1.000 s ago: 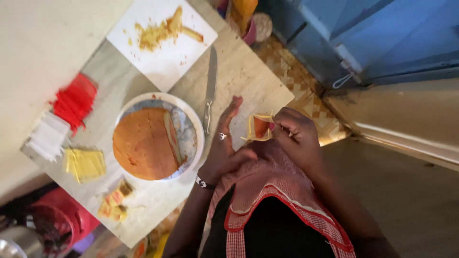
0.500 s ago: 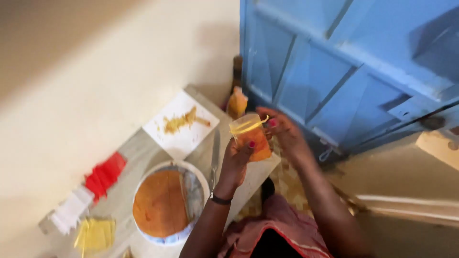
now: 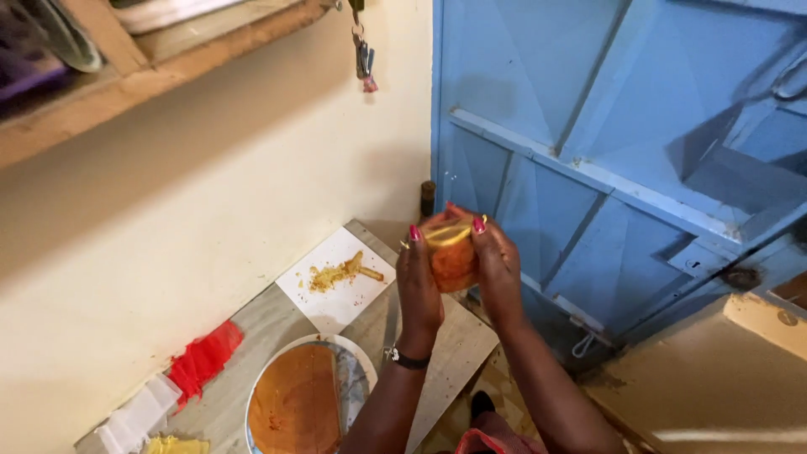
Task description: Cutting a cake into slices and placing each slice into an individual plastic bag for sale.
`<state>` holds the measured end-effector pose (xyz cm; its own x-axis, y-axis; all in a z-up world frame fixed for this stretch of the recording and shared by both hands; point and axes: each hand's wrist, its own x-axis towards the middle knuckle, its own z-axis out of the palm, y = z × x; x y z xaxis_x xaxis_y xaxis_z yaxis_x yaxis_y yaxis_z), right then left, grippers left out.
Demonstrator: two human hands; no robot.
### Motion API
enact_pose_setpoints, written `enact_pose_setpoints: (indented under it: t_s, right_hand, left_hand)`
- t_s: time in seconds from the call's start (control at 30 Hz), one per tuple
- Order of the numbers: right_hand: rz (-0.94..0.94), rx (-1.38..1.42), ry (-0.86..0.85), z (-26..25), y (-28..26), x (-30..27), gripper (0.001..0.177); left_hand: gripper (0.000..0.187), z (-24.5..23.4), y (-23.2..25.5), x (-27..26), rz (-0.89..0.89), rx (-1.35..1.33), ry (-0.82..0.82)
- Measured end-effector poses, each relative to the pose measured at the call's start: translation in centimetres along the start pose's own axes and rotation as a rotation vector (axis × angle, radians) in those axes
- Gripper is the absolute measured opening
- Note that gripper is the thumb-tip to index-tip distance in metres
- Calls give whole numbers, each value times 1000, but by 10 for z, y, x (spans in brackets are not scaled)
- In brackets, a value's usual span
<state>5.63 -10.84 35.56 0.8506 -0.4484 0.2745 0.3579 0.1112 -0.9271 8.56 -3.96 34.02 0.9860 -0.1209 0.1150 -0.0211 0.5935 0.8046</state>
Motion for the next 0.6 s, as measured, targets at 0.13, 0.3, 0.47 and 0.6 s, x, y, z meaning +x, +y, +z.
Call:
enact_pose_setpoints:
  t_s: [0.13,0.3,0.47,0.6]
  right_hand:
    - [-100,62,13,2,-10,15,36]
    - [-207,77,-43,7,-40,29,38]
    - [-278,70,-48,8,-56,33,35]
    - [-272,0,-35,1,-52,39,36]
  left_hand:
    - [56,15,23,5,66,-70,-62]
    - [61,25,47,11,155,11,-151]
    - [59,21,63,18,267,288,-142]
    - [54,14,71,19,370,398,-152]
